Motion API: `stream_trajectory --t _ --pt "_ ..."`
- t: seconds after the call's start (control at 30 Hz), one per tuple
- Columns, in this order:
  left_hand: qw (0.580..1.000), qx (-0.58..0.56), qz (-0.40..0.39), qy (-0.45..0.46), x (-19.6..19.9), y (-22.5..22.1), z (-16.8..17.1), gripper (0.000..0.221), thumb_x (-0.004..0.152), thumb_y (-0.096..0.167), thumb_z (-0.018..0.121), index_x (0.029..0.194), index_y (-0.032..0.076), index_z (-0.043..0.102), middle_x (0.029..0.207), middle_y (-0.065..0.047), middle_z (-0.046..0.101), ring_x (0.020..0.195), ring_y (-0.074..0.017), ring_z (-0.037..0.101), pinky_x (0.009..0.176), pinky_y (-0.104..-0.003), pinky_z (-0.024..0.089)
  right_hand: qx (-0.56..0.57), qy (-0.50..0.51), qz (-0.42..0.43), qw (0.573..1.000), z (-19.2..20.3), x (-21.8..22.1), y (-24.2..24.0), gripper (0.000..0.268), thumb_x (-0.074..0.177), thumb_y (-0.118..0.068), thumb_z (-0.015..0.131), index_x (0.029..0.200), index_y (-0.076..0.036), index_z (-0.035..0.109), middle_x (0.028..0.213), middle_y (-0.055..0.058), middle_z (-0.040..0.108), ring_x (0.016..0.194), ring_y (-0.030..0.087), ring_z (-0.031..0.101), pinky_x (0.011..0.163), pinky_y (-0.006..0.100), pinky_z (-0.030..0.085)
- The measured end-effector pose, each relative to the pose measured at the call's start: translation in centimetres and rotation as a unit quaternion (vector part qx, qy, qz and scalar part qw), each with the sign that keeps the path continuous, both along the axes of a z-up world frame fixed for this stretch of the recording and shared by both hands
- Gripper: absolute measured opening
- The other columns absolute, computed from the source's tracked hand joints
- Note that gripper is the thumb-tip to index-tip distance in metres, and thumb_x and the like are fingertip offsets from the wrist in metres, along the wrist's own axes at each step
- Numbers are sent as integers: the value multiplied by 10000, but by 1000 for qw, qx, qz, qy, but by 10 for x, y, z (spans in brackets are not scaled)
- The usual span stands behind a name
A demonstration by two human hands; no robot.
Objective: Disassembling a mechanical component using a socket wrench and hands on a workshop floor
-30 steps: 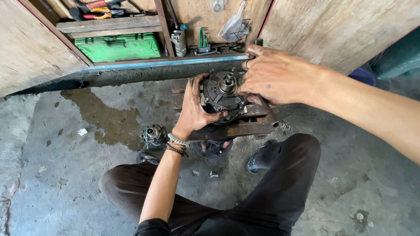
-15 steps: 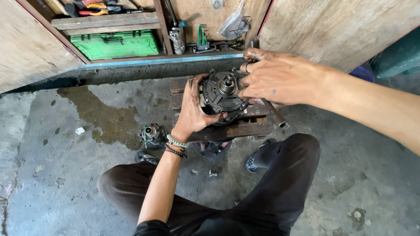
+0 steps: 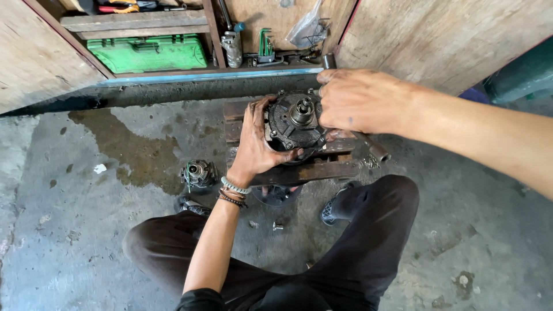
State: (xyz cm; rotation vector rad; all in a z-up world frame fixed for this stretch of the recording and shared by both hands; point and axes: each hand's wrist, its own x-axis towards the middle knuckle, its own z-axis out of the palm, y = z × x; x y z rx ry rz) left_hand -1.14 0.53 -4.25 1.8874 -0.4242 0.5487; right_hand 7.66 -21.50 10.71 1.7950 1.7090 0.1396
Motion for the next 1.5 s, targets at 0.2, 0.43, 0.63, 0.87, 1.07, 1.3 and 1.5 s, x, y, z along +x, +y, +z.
stream_trajectory --t 0.2,0.43,0.63,0.87,1.07,1.3,1.5 --pt "1000 -23 -14 9 2 1 -2 1153 479 519 978 1412 61 478 1318 -201 509 1283 -448 514 1151 -560 395 111 -23 46 992 -31 10 -16 372 937 -543 506 714 -248 553 637 -123 614 746 113 641 948 376 487" --pt "1000 -24 -13 -5 6 1 -9 1157 482 504 990 1428 83 474 1290 -199 513 1270 -445 524 1143 -562 404 173 108 22 979 -44 34 -20 403 946 -537 492 659 -254 491 590 -49 611 661 208 647 673 427 517" --pt "999 -24 -7 -35 6 0 -11 1161 485 507 1008 1406 34 482 1301 -228 512 1279 -463 513 1141 -568 396 189 71 17 979 -48 34 -17 459 820 -676 529 556 -307 463 491 -118 542 581 155 629 651 363 534" --pt "999 -19 -14 -29 11 1 -11 1161 488 482 1019 1410 33 476 1303 -238 507 1281 -481 506 1143 -580 389 203 77 -20 976 -50 39 -20 461 763 -660 606 554 -264 495 522 -75 512 613 197 616 608 397 507" --pt "999 -23 -9 -27 9 -1 -12 1166 489 498 1020 1415 38 480 1306 -229 505 1294 -471 505 1154 -568 384 207 34 -32 977 -50 35 -18 458 716 -647 658 540 -268 470 515 -77 517 621 193 634 589 380 508" --pt "999 -30 -18 -26 15 2 -16 1142 508 455 1013 1420 33 470 1302 -238 500 1281 -482 505 1145 -570 389 138 35 -28 989 -24 37 -18 411 797 -602 592 572 -259 566 507 -37 584 625 224 671 688 428 525" --pt "999 27 10 -16 2 -2 5 1099 544 315 965 1434 4 401 1350 -201 503 1239 -361 549 1113 -445 455 22 -53 -78 995 64 -44 38 220 740 -22 732 790 -232 695 916 -77 763 897 99 697 1144 363 417"
